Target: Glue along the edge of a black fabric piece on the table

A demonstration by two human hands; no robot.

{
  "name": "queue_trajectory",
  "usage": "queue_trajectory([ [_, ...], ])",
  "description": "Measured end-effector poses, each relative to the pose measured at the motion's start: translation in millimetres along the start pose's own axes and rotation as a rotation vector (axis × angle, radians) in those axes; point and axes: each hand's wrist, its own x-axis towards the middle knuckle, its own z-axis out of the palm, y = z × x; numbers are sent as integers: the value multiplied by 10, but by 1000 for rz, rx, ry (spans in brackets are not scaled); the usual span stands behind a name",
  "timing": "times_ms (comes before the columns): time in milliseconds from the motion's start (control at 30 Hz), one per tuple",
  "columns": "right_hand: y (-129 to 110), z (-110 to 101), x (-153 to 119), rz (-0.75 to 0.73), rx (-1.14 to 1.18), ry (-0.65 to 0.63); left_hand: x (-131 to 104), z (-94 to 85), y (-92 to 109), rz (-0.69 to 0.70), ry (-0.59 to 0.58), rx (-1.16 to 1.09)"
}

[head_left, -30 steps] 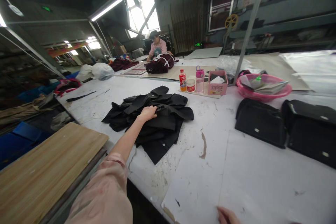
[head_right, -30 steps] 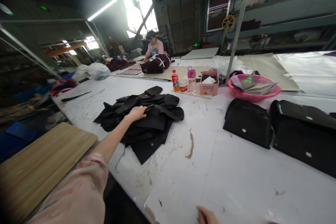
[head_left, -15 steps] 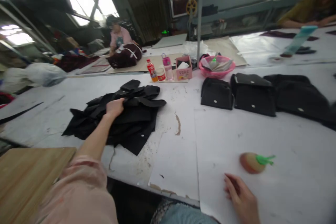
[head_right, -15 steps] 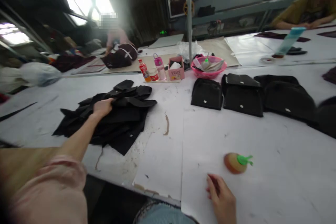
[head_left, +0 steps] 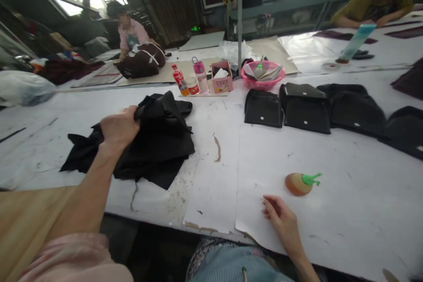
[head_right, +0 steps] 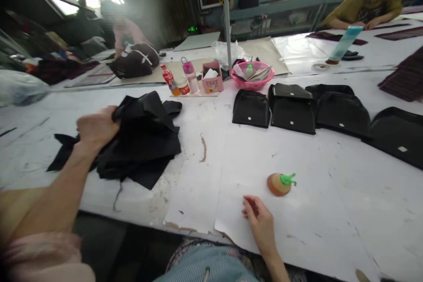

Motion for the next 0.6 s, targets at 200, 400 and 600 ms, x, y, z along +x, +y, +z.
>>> queue_trajectory([
  [200, 86, -497, -76, 177, 64, 275, -448, -260, 932, 217, -16, -65],
  [400, 327, -790, -69, 199, -67, 510, -990, 179, 2058, 575, -388, -277],
  [600, 276, -781, 119, 11, -377, 413, -1454, 157, 2283, 578, -389, -326],
])
